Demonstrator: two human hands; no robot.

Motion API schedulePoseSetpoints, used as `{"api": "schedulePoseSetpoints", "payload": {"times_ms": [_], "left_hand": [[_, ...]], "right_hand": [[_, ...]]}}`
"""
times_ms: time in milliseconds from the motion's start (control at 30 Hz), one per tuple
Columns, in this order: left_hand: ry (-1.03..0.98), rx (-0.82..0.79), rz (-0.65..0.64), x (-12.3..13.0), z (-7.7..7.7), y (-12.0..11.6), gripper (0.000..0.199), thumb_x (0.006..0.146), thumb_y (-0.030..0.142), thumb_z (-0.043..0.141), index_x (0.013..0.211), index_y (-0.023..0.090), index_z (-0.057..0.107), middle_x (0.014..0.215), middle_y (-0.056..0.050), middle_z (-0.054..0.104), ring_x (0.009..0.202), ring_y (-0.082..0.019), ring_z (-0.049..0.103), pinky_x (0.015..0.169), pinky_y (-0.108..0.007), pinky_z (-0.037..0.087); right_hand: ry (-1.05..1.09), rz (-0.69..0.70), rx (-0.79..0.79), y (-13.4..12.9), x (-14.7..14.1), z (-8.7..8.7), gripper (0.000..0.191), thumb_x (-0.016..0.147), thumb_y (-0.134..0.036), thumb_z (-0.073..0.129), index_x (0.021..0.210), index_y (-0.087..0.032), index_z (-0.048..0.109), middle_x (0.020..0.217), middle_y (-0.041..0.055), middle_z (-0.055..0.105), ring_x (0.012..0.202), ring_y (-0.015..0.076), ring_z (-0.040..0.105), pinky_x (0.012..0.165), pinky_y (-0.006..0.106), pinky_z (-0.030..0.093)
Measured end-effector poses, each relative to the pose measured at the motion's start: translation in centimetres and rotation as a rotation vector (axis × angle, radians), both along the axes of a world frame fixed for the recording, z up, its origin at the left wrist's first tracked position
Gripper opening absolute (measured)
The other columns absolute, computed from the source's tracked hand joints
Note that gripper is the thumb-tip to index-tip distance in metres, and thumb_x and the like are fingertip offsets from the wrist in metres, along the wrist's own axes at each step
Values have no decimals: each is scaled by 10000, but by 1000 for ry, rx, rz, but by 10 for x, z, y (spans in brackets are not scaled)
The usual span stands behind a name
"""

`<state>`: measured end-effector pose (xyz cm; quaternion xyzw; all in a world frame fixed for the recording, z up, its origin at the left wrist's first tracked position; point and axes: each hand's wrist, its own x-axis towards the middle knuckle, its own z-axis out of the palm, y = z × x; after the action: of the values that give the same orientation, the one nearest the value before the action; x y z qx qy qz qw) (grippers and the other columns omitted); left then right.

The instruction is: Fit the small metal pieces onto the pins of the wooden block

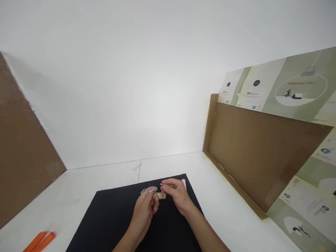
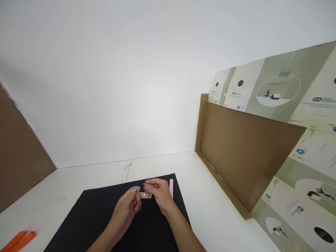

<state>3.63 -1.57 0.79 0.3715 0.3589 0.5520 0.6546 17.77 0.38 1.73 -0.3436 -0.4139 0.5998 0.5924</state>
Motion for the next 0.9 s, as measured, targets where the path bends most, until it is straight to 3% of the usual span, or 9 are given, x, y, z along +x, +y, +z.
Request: {"api": "schedulePoseSetpoints", "payload": {"times_ms": [400, 900], "left_hand": [[-116, -41, -35, 1, 9, -2, 359, 700, 428, 767, 811, 173, 540, 628, 65, 503, 484, -57, 401, 468, -210, 306], [-158, -67, -37, -2, 1, 1, 365, 712, 409, 777, 901, 152, 600, 618, 60, 507, 487, -61, 411, 456, -208, 311]], "right_hand": [[-9, 12, 12, 0, 1, 2, 312, 596, -348, 876, 811, -156, 758, 700, 39, 724, 662, 154, 632, 711, 299, 477], [-31, 9, -3, 0, 2, -1, 324, 598, -350, 877, 829, -156, 757, 714, 42, 736, 682, 153, 644, 723, 294, 481]]}}
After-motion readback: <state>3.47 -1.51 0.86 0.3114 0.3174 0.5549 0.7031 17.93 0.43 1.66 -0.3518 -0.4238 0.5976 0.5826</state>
